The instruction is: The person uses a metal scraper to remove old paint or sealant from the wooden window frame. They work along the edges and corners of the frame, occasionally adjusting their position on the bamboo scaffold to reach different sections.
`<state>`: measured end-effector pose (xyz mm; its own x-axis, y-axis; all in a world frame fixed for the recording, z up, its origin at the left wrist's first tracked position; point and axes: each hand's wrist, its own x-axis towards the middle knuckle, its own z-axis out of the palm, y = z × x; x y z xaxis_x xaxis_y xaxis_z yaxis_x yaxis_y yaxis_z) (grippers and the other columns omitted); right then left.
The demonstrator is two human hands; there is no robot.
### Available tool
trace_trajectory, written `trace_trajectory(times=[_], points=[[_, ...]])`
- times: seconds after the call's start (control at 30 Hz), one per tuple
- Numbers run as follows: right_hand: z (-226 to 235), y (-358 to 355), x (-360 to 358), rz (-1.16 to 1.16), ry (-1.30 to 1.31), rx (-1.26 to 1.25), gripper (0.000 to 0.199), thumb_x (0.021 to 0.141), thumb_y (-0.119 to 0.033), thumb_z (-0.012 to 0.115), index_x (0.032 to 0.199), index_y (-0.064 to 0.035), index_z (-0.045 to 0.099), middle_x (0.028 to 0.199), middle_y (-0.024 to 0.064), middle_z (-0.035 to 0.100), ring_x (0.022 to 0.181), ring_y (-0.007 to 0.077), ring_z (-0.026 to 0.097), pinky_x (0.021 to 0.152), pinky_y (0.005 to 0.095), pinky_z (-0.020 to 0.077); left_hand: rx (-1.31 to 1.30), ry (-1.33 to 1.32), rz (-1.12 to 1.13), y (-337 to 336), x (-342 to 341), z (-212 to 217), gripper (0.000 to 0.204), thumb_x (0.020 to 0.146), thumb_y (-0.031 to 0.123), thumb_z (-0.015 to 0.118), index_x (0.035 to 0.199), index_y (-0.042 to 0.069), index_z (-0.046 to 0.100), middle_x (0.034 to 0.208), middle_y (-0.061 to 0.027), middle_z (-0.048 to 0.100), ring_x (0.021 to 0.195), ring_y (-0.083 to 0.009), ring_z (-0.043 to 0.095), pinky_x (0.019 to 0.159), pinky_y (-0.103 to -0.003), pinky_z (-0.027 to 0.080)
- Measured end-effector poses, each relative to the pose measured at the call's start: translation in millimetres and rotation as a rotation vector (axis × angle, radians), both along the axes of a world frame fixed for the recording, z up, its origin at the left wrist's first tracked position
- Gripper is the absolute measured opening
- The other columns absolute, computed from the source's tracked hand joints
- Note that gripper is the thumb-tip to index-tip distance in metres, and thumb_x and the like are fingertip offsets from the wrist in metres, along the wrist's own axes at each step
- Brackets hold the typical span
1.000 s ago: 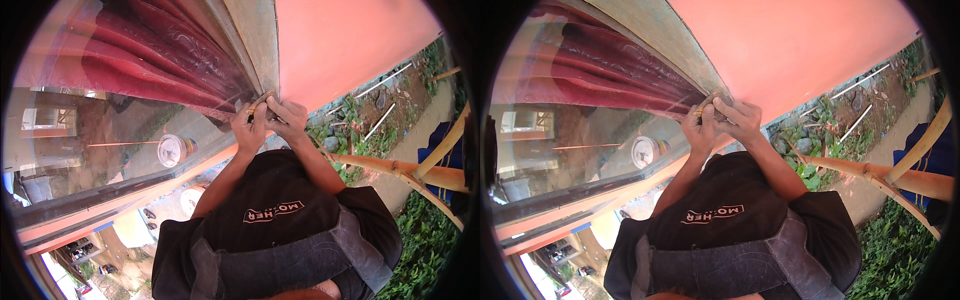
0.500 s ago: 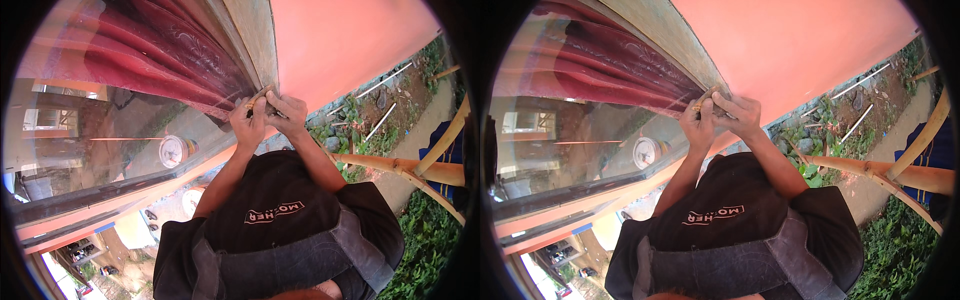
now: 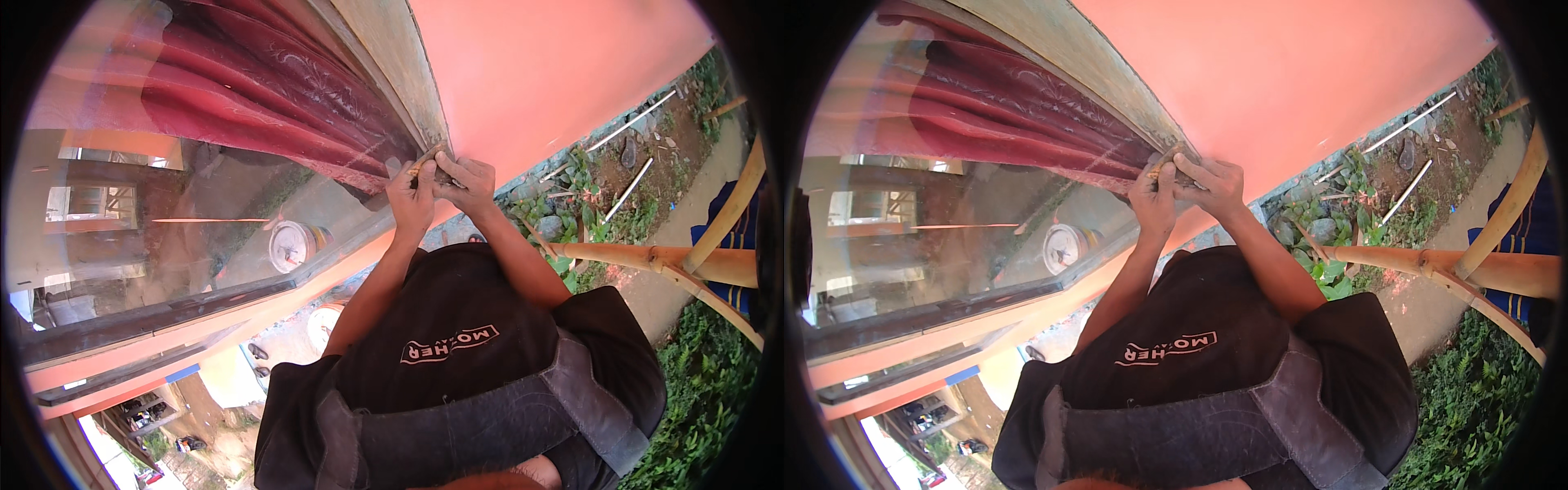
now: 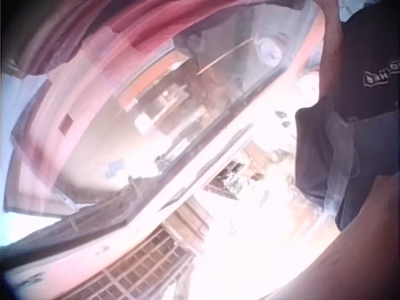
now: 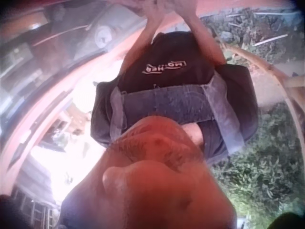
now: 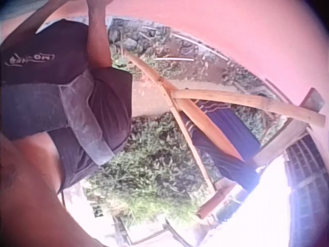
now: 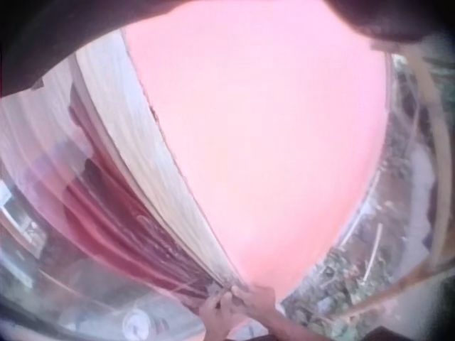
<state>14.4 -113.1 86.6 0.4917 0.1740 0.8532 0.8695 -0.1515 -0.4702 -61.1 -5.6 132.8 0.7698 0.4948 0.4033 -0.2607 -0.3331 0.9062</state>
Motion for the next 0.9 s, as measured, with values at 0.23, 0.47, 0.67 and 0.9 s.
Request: trace_trajectory(times=[0.23,0.47,0.67,0.9], points=[[6.3,8.0,4.8,-0.015,-0.068,0.049,0.064,0.058,-0.034,0.09,0.114,-0.0082,0.075,0.057,0.0001,0.039,0.046,0.0142,0.044,0.044,0.0296,0.0375,-0.045,0.06,-0.015,1.4,-1.9,10.5,0.028,0.102,0.023,0.064,0.108,-0.003,0.073,0.071,-0.0004,0.056,0.065,-0.0071,0.051,0.057,-0.027,0.042],[8.2,3.7,1.8,-0.018,-0.025,0.026,0.066,0.057,-0.039,0.088,0.117,-0.0152,0.075,0.061,-0.0019,0.05,0.047,0.014,0.049,0.044,0.0288,0.0413,-0.045,0.06,0.013,-1.5,-2.6,6.6,0.028,0.102,0.024,0.065,0.109,-0.002,0.074,0.072,0.0004,0.056,0.065,-0.0072,0.051,0.058,-0.027,0.042],[1.1,0.2,0.1,-0.068,-0.026,0.026,0.063,0.059,-0.039,0.087,0.118,-0.0206,0.076,0.06,-0.0035,0.052,0.046,0.0135,0.049,0.044,0.028,0.0416,-0.06,0.082,-0.009,-7.2,-2.8,3.2,0.029,0.103,0.022,0.062,0.115,-0.002,0.072,0.085,-0.0004,0.064,0.071,-0.0061,0.054,0.062,-0.023,0.045],[16.1,-1.9,3.6,-0.077,-0.101,0.001,0.064,0.058,-0.038,0.088,0.118,-0.0164,0.076,0.057,-0.0017,0.042,0.045,0.0139,0.043,0.043,0.0289,0.0375,-0.045,0.084,-0.046,3.4,0.1,3.3,0.035,0.104,0.024,0.06,0.124,-0.004,0.069,0.099,-0.0053,0.069,0.078,-0.008,0.06,0.066,-0.023,0.049]])
